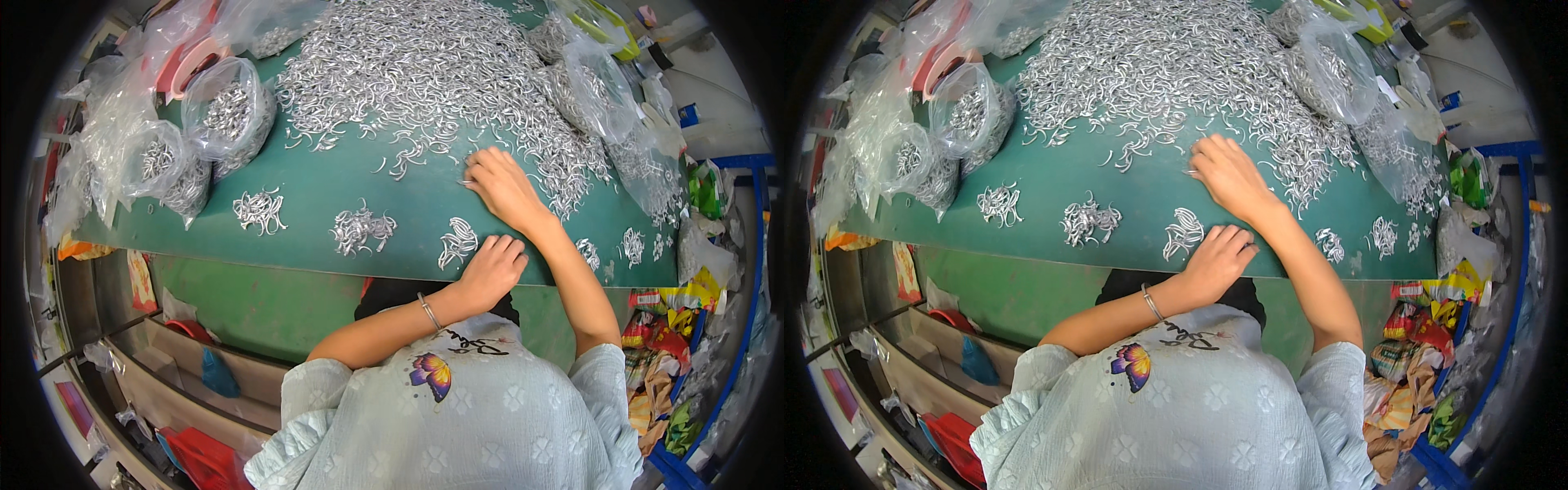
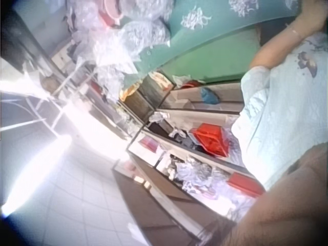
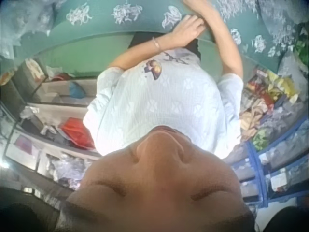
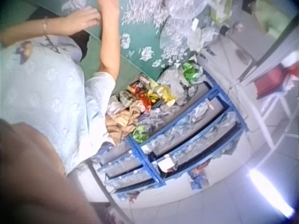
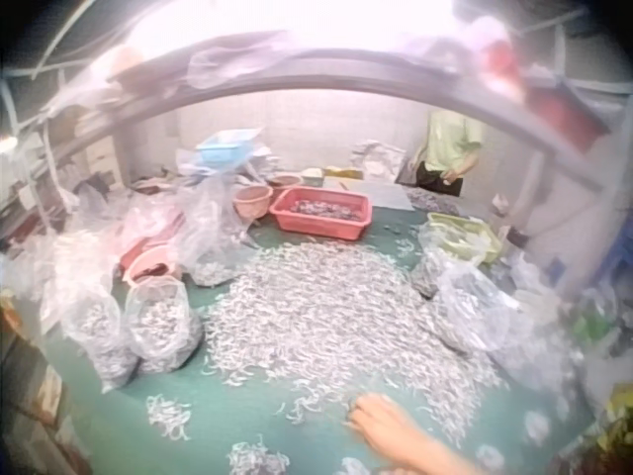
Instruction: The person picks up individual small metal hooks from a large pile on a table and places them into smaller piles based on their orientation or type by hand.
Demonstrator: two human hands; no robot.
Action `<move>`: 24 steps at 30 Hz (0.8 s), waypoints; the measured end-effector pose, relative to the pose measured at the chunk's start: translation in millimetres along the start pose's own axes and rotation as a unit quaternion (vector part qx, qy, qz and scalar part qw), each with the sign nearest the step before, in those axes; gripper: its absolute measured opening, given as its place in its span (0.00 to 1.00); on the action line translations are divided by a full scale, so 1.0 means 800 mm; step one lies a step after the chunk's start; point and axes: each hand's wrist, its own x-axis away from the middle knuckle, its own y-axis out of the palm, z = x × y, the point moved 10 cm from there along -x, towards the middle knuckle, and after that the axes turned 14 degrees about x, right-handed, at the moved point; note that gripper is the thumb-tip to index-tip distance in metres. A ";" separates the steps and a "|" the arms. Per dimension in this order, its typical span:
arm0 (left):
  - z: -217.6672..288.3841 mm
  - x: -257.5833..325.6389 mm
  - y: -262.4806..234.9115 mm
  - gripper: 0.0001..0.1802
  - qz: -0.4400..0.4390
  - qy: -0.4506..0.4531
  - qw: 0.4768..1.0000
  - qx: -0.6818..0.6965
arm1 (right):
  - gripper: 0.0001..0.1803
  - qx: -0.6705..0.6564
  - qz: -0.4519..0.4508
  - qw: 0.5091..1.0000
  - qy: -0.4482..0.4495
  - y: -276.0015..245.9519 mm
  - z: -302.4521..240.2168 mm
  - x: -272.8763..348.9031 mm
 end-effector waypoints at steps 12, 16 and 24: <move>0.002 0.004 -0.009 0.16 0.021 -0.001 1.000 0.015 | 0.11 -0.197 -0.053 0.964 0.169 -0.034 0.048 0.092; 0.008 -0.001 -0.014 0.16 0.042 -0.001 0.999 0.002 | 0.09 -0.124 -0.001 0.986 0.108 -0.028 0.033 0.058; 0.001 0.003 -0.001 0.16 0.011 -0.035 0.999 0.008 | 0.04 -0.199 -0.230 0.942 0.142 -0.005 0.057 0.104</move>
